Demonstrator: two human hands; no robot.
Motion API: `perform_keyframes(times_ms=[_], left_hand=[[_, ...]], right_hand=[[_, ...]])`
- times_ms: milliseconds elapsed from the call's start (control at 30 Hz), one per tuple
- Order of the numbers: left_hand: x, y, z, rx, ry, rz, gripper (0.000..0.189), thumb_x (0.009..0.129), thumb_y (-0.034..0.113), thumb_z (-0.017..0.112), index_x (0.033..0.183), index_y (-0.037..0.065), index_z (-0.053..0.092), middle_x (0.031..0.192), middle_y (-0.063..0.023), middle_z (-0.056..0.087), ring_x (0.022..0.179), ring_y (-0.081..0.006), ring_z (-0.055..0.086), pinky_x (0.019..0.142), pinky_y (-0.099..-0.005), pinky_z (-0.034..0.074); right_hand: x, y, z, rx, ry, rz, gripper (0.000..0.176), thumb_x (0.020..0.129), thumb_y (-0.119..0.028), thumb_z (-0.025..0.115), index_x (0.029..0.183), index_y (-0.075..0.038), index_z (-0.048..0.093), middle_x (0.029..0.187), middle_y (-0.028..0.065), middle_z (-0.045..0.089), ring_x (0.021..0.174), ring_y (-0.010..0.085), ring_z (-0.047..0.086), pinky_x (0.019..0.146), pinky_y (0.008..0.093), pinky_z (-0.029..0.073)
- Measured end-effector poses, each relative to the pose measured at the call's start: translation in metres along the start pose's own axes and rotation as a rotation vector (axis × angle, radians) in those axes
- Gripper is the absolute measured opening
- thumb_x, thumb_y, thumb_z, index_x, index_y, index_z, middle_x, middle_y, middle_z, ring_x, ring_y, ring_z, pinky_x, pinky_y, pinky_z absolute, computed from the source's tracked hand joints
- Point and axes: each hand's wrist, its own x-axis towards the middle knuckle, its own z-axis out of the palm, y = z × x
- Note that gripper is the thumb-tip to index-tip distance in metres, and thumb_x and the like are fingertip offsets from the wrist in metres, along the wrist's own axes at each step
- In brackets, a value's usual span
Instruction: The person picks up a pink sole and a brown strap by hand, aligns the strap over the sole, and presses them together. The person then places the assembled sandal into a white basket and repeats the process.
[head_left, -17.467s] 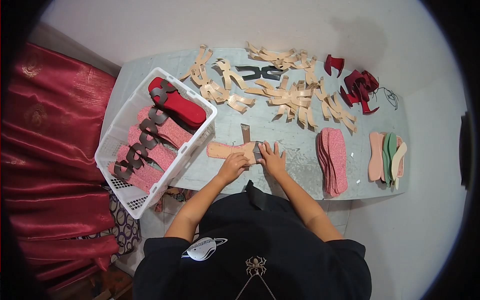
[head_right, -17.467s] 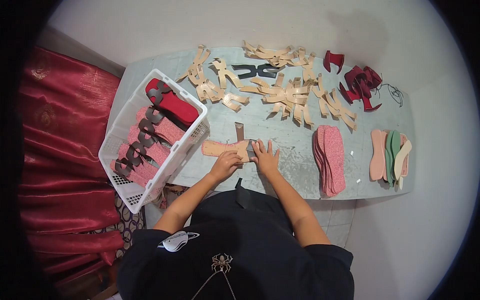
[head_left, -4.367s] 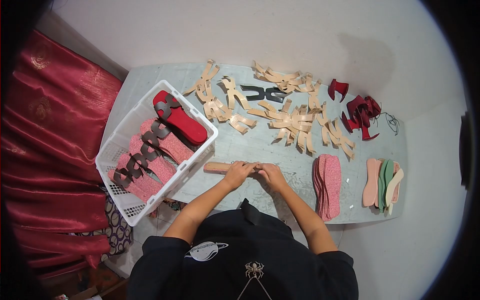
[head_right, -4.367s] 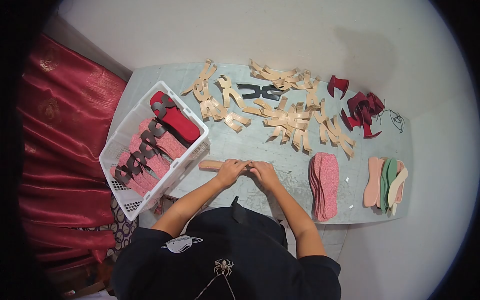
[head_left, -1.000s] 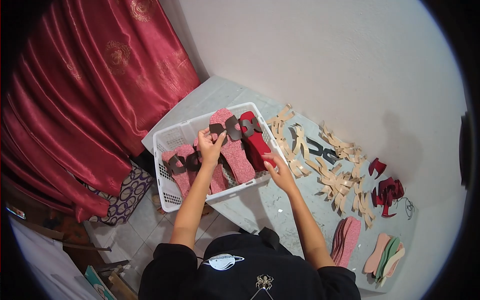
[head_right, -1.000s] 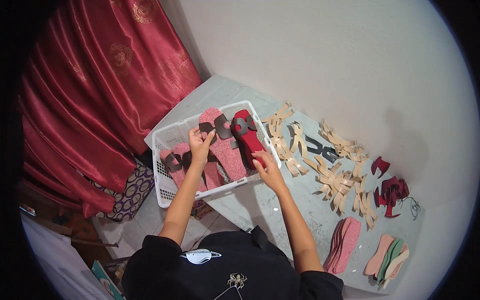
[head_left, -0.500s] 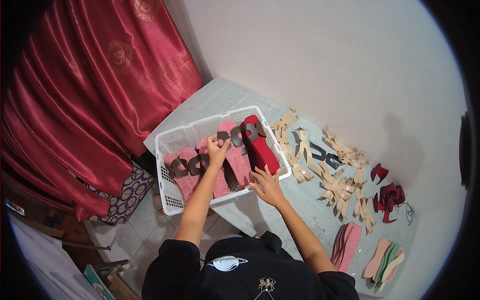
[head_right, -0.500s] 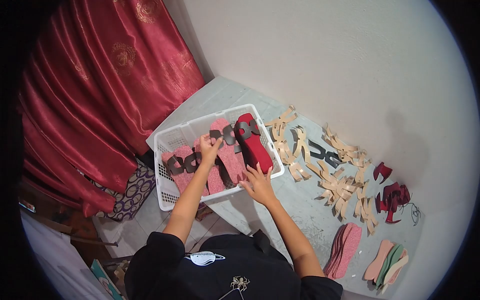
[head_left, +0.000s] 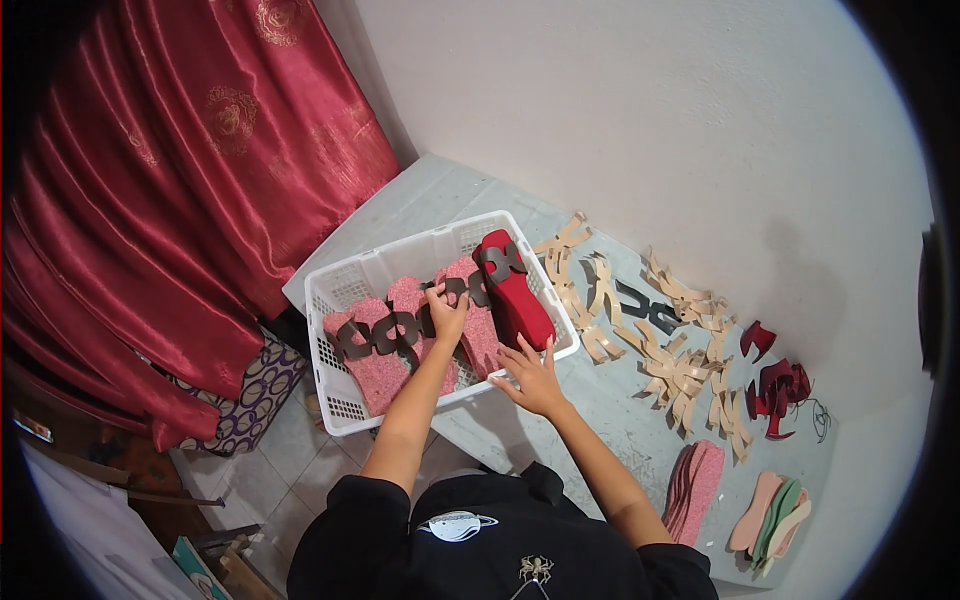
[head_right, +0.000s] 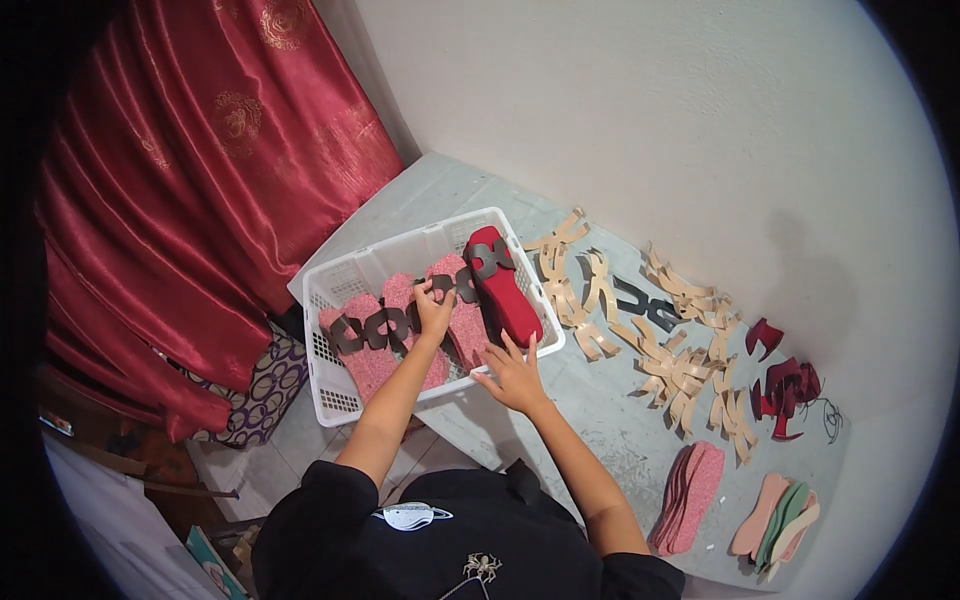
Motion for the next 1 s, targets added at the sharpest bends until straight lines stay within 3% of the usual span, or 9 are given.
perform_keyframes(times_ms=[200,500,600,667,767,867,1000], left_hand=[[0.004,-0.004,0.000,0.026,-0.026,0.033,0.048,0.070,0.006,0.068,0.103,0.001,0.034,0.093,-0.0102,0.046,0.087,-0.0153,0.050,0.070,-0.0264,0.042],[-0.002,0.017,0.004,0.196,0.078,0.053,0.050,0.066,0.009,0.069,0.100,-0.001,0.034,0.092,-0.0188,0.050,0.087,-0.0282,0.053,0.080,-0.0341,0.040],[-0.003,0.015,0.003,0.142,0.073,0.036,0.049,0.066,0.009,0.069,0.100,-0.001,0.035,0.091,-0.0185,0.050,0.089,-0.0276,0.053,0.080,-0.0341,0.040],[-0.001,0.014,0.001,0.185,0.082,0.011,0.050,0.066,0.009,0.069,0.100,-0.001,0.035,0.091,-0.0189,0.050,0.089,-0.0276,0.053,0.080,-0.0342,0.040],[-0.001,0.010,0.002,0.225,0.084,0.041,0.050,0.065,0.009,0.069,0.100,-0.001,0.034,0.091,-0.0192,0.051,0.087,-0.0281,0.054,0.078,-0.0343,0.041],[0.002,0.005,0.003,0.343,0.118,0.060,0.050,0.066,0.008,0.069,0.100,-0.001,0.034,0.091,-0.0196,0.051,0.086,-0.0293,0.054,0.077,-0.0346,0.042],[0.003,-0.001,0.007,0.296,0.101,-0.028,0.050,0.065,0.008,0.069,0.100,0.000,0.034,0.092,-0.0202,0.050,0.088,-0.0307,0.054,0.078,-0.0356,0.041]], right_hand=[[0.000,0.000,0.002,0.004,0.019,-0.004,0.043,0.082,-0.043,0.046,0.111,-0.012,0.055,0.119,0.0048,0.050,0.123,0.0255,0.031,0.099,0.0588,-0.002],[0.000,-0.003,-0.002,0.018,0.031,0.011,0.042,0.082,-0.043,0.047,0.109,-0.012,0.056,0.117,0.0041,0.051,0.122,0.0249,0.032,0.101,0.0552,0.000],[0.001,-0.001,-0.003,0.031,-0.012,0.028,0.042,0.083,-0.041,0.046,0.111,-0.011,0.055,0.123,0.0057,0.046,0.123,0.0263,0.031,0.100,0.0559,0.001],[0.004,0.002,0.002,-0.110,0.121,0.110,0.049,0.083,-0.041,0.046,0.119,-0.008,0.048,0.131,0.0120,0.037,0.126,0.0285,0.026,0.100,0.0567,0.001],[0.007,0.008,0.005,-0.249,0.150,0.228,0.057,0.083,-0.046,0.041,0.123,-0.005,0.043,0.135,0.0185,0.027,0.125,0.0293,0.027,0.100,0.0560,0.003],[0.009,0.013,0.005,-0.191,0.001,0.299,0.063,0.083,-0.050,0.038,0.125,-0.004,0.040,0.135,0.0220,0.026,0.125,0.0293,0.028,0.101,0.0536,0.004],[0.008,0.014,0.004,-0.209,-0.011,0.299,0.062,0.083,-0.051,0.037,0.125,-0.005,0.041,0.135,0.0214,0.026,0.124,0.0294,0.029,0.102,0.0518,0.005]])
